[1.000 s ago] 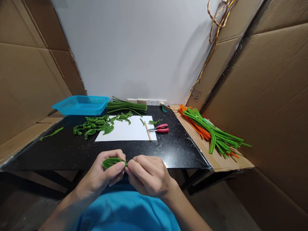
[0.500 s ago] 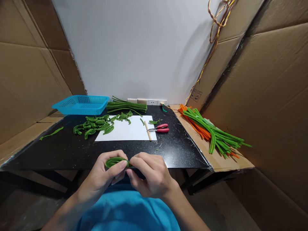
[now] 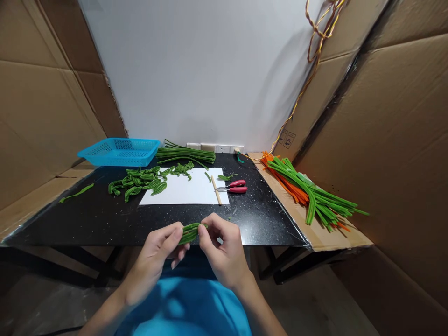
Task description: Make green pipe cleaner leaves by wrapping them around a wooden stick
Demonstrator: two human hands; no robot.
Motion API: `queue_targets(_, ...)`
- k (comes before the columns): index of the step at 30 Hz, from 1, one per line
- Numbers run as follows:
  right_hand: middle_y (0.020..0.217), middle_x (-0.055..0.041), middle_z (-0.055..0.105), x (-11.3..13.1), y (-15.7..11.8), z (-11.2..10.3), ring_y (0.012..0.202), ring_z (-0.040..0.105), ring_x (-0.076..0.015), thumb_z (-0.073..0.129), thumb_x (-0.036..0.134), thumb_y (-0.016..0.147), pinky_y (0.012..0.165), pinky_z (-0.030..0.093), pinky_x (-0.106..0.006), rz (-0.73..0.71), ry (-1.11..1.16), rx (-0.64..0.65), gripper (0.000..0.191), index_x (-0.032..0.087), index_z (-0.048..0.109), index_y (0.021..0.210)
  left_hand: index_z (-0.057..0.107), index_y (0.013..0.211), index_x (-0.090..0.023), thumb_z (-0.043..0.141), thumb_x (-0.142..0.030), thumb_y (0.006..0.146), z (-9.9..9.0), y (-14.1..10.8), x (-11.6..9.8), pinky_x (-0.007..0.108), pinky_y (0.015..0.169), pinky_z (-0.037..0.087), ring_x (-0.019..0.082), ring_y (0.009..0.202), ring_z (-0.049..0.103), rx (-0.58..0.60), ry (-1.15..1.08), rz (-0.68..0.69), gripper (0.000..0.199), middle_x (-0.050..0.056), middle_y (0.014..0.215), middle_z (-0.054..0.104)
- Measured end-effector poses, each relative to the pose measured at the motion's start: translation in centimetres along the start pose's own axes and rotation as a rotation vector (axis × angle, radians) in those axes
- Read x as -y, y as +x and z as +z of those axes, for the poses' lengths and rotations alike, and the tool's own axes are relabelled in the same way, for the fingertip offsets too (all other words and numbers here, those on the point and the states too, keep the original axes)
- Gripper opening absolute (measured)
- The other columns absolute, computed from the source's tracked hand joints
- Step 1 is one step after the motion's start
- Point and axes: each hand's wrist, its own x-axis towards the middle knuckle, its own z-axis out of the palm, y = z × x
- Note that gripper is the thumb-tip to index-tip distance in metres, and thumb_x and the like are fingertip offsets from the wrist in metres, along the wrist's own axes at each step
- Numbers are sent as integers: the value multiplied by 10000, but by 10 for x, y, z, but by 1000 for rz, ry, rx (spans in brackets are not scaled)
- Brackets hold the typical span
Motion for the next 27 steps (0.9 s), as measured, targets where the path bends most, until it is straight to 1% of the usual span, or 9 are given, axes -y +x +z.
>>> queue_targets(3,606,28,491,0,-2,5,531,430,-106,583,485,988,495,332,-224,113,170,23,392,187,568,733,612,775,-154,542,-562,988,3,-1,4,212,522,331,103,581,419,1,74,5,466,-12,657,474)
queue_targets(6,568,30,476,-1,-4,10,512,421,-101,583,510,986,492,338,-224,153,242,49,457,189,531,664,617,750,-157,532,-551,994,7,-2,2,225,503,305,102,552,399,2,124,14,472,-16,634,464)
queue_targets(9,543,41,429,-3,-5,14,484,351,-87,582,508,985,468,292,-229,167,222,23,493,191,490,619,600,682,-161,534,-466,1013,9,-2,0,245,545,317,115,582,423,-44,296,108,455,0,639,491)
queue_targets(12,562,50,362,-5,-5,14,516,308,-86,592,483,982,477,251,-235,164,115,-22,501,195,433,604,651,722,-166,542,-342,1018,10,-1,2,261,610,342,134,636,470,-126,495,278,362,19,678,542)
queue_targets(15,579,53,331,-4,-4,11,532,293,-88,589,476,985,483,243,-235,166,55,-6,500,197,412,610,671,761,-170,547,-306,1013,11,-2,5,262,635,356,138,653,489,-170,525,351,312,26,711,570)
queue_targets(18,582,43,408,-2,-1,7,525,365,-91,579,507,987,488,296,-225,176,147,62,480,188,482,641,627,694,-168,542,-410,1016,12,-3,6,250,583,338,129,610,455,-143,364,203,412,11,654,534)
queue_targets(20,580,39,440,-2,0,5,523,413,-94,590,532,977,492,325,-221,201,226,79,481,188,497,655,623,705,-162,517,-507,1011,14,-3,5,239,538,320,116,558,424,-81,216,75,473,-5,605,498)
queue_targets(22,566,45,427,-3,1,6,506,402,-89,601,554,967,479,317,-217,241,277,68,498,193,474,649,628,739,-155,486,-575,1005,15,-3,4,233,499,298,103,504,392,-11,106,-11,517,-18,564,476)
queue_targets(27,534,55,364,-3,-1,14,468,306,-73,597,605,947,427,265,-212,251,299,19,565,202,410,598,544,689,-165,472,-583,1011,14,-4,3,220,503,326,94,502,400,96,26,-50,532,-23,550,459)
